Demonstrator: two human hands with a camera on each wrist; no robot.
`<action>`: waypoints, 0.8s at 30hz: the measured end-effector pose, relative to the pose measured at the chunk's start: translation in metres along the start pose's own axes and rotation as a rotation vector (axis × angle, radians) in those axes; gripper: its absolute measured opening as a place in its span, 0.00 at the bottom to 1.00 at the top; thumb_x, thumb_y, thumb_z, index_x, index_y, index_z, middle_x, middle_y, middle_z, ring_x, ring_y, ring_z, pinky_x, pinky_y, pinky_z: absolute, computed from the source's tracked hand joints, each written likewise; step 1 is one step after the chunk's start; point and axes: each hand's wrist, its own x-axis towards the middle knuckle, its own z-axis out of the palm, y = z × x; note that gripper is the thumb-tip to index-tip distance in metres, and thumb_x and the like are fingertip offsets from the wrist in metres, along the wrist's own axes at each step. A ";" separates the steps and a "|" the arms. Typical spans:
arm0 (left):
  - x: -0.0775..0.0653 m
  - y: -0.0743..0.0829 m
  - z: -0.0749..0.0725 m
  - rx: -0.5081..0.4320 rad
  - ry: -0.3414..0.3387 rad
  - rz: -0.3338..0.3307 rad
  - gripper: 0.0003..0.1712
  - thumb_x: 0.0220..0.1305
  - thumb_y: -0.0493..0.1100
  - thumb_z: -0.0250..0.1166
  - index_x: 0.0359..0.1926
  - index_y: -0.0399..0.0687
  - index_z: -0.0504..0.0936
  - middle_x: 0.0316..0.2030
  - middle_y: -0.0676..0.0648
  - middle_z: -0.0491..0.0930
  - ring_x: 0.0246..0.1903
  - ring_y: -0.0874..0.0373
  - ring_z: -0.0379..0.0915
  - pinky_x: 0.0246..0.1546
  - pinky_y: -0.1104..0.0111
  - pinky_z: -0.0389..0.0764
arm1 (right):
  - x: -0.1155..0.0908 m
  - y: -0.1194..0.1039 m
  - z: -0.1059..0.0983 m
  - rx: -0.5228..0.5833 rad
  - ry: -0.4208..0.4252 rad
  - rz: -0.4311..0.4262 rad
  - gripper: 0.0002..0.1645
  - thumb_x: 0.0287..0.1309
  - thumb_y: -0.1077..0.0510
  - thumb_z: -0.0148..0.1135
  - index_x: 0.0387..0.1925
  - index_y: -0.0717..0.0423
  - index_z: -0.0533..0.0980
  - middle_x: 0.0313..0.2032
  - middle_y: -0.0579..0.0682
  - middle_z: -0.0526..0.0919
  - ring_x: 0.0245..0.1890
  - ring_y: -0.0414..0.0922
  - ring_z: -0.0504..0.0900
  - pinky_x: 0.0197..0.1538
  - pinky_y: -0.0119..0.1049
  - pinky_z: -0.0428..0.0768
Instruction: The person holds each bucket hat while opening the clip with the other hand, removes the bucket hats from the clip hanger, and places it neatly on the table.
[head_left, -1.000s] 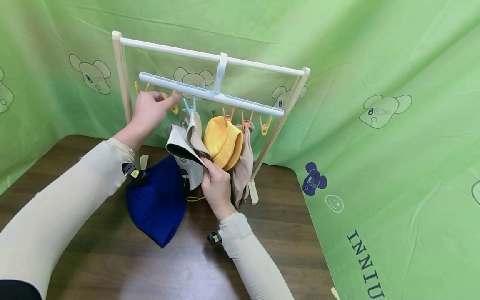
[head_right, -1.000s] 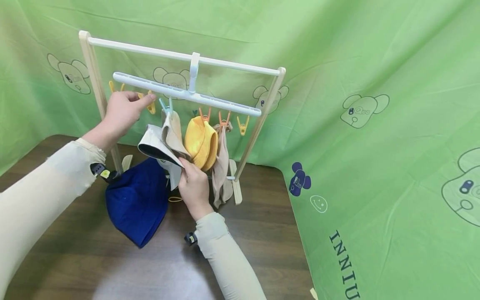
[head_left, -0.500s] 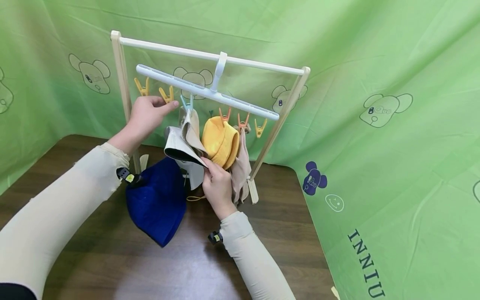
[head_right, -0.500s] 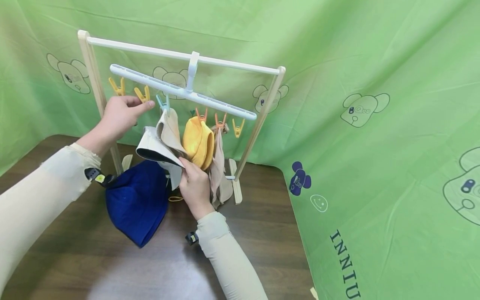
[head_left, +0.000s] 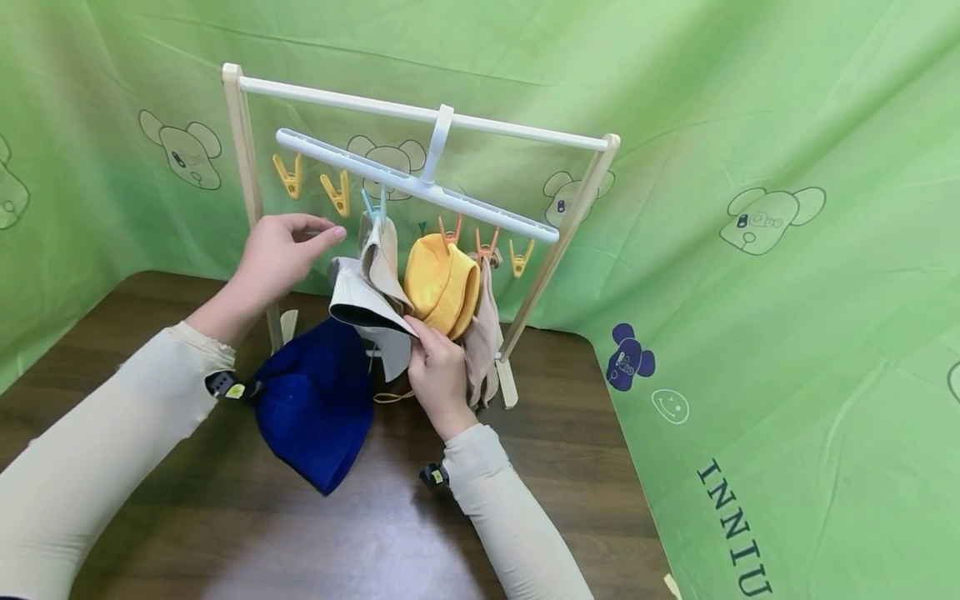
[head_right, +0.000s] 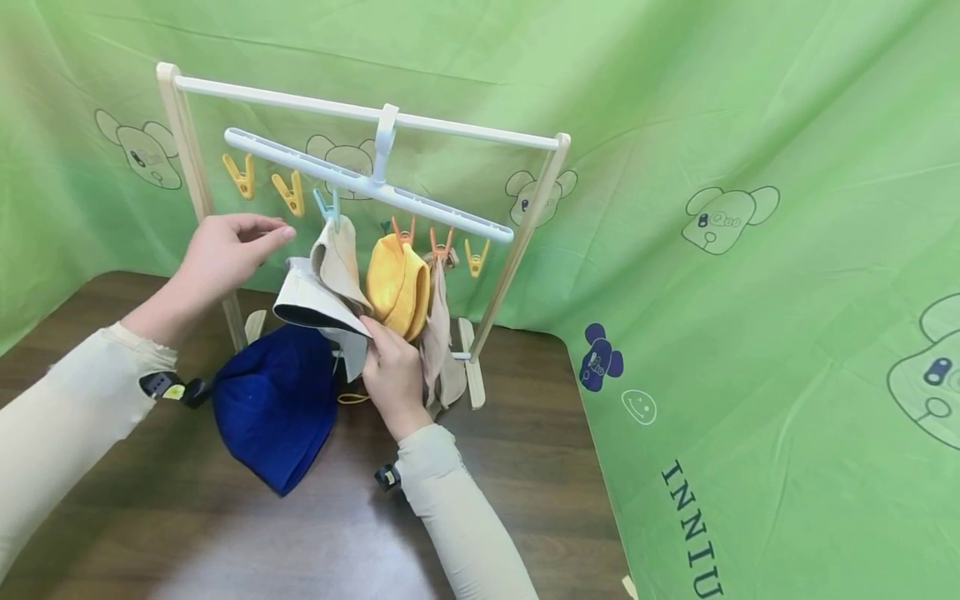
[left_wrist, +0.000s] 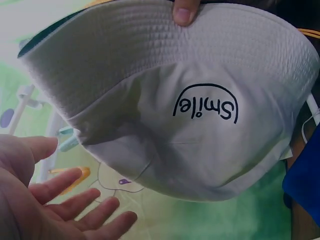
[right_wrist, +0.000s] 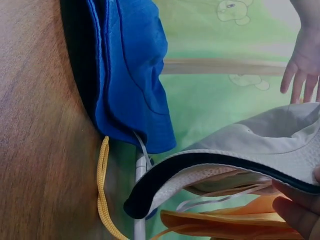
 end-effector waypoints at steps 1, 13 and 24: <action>-0.003 -0.001 -0.001 0.000 0.006 0.012 0.33 0.70 0.65 0.62 0.61 0.45 0.83 0.59 0.42 0.82 0.57 0.50 0.77 0.50 0.61 0.76 | 0.000 0.000 0.000 -0.001 0.002 -0.003 0.17 0.64 0.71 0.60 0.51 0.60 0.85 0.37 0.54 0.90 0.36 0.47 0.89 0.42 0.38 0.86; -0.040 -0.015 -0.010 -0.006 0.027 0.137 0.26 0.70 0.62 0.65 0.55 0.48 0.87 0.63 0.51 0.81 0.64 0.55 0.73 0.59 0.57 0.74 | -0.001 0.006 -0.003 -0.030 0.003 -0.029 0.17 0.64 0.71 0.60 0.52 0.59 0.85 0.39 0.55 0.90 0.39 0.47 0.90 0.44 0.39 0.86; -0.063 -0.029 -0.009 0.028 0.017 0.194 0.20 0.72 0.58 0.65 0.54 0.51 0.88 0.63 0.52 0.80 0.65 0.56 0.73 0.47 0.83 0.73 | -0.002 0.013 -0.005 -0.055 0.012 -0.117 0.21 0.60 0.74 0.58 0.52 0.59 0.84 0.42 0.54 0.90 0.42 0.47 0.89 0.47 0.39 0.86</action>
